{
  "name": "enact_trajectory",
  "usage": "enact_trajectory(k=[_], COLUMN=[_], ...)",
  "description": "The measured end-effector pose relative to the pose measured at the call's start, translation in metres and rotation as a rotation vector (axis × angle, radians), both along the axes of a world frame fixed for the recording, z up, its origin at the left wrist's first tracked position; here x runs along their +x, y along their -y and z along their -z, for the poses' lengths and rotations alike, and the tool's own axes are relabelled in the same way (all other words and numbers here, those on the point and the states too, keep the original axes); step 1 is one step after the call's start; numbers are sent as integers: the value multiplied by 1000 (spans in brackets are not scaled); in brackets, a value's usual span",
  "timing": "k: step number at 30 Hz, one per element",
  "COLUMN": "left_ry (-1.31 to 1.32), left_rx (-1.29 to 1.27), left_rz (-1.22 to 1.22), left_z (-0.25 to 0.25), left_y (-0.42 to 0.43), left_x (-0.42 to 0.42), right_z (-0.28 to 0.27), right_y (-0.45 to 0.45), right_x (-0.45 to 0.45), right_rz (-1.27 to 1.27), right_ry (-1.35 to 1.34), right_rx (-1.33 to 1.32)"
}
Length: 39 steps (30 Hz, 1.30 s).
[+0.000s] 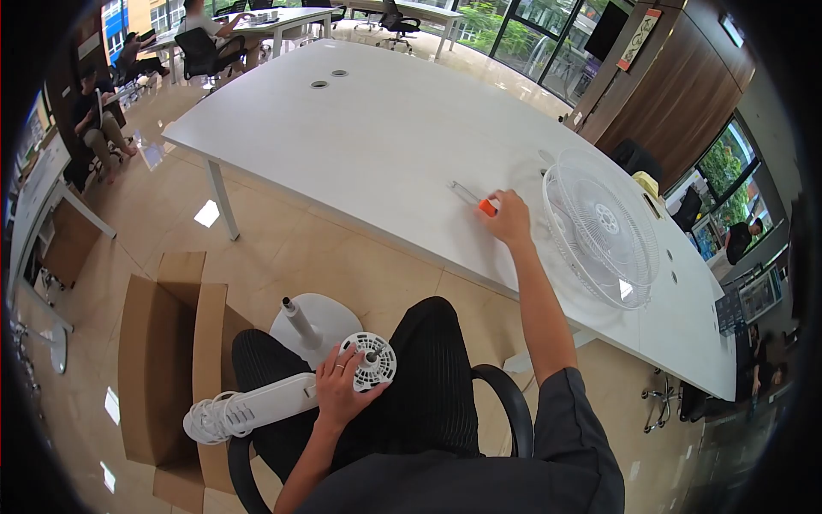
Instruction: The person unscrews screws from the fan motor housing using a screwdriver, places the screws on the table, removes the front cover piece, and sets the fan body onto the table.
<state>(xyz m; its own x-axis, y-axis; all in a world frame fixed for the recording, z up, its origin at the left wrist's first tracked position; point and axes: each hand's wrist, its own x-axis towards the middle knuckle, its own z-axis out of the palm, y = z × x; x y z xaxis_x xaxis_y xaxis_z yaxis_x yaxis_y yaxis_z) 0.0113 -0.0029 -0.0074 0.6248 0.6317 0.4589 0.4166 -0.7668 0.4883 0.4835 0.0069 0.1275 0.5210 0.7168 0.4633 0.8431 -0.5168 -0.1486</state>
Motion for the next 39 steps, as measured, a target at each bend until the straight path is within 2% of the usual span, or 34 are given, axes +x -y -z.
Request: enact_trajectory(k=[2,5,7,13,17,23,27,31,32,34,36,39], left_ry=[-7,-21,-16,-16,-31,-49,-42,-55,-32,-21,-10,-1], left_rx=[6,-8,-33,-55,-41,-57,-70,-30,-47,-83,-92,-94], left_rz=[2,1,3,0,5,11,13,10,21,10,-12,-33], left_z=[0,-3,-4,-1,-2,-8,-7,1,3,-1,4,9], left_y=[-1,-1,-1,-2,-2,-2,0,-1,-2,-2,0,-2], left_x=[1,0,1,1,0,1,3,3,4,4,2,-3], right_z=[-1,-5,-10,-2,7,24,14,29,41,39,51,32], right_y=[-26,-63,-78,-101,-108,-112,-119,-104,-98,-65,-41,-6], right_x=[1,7,12,20,23,27,20,34,50,44,61,19], right_rz=[-48,-55,0,-124,-98,-90,-13,22,1,-24,-52,-3], right_ry=[25,-78,-202,-127,-60,86,-21,28,-47,0,113,98], right_rx=[38,-17,-193,-252,-259,-142,-219,-144,-102,48,60,1])
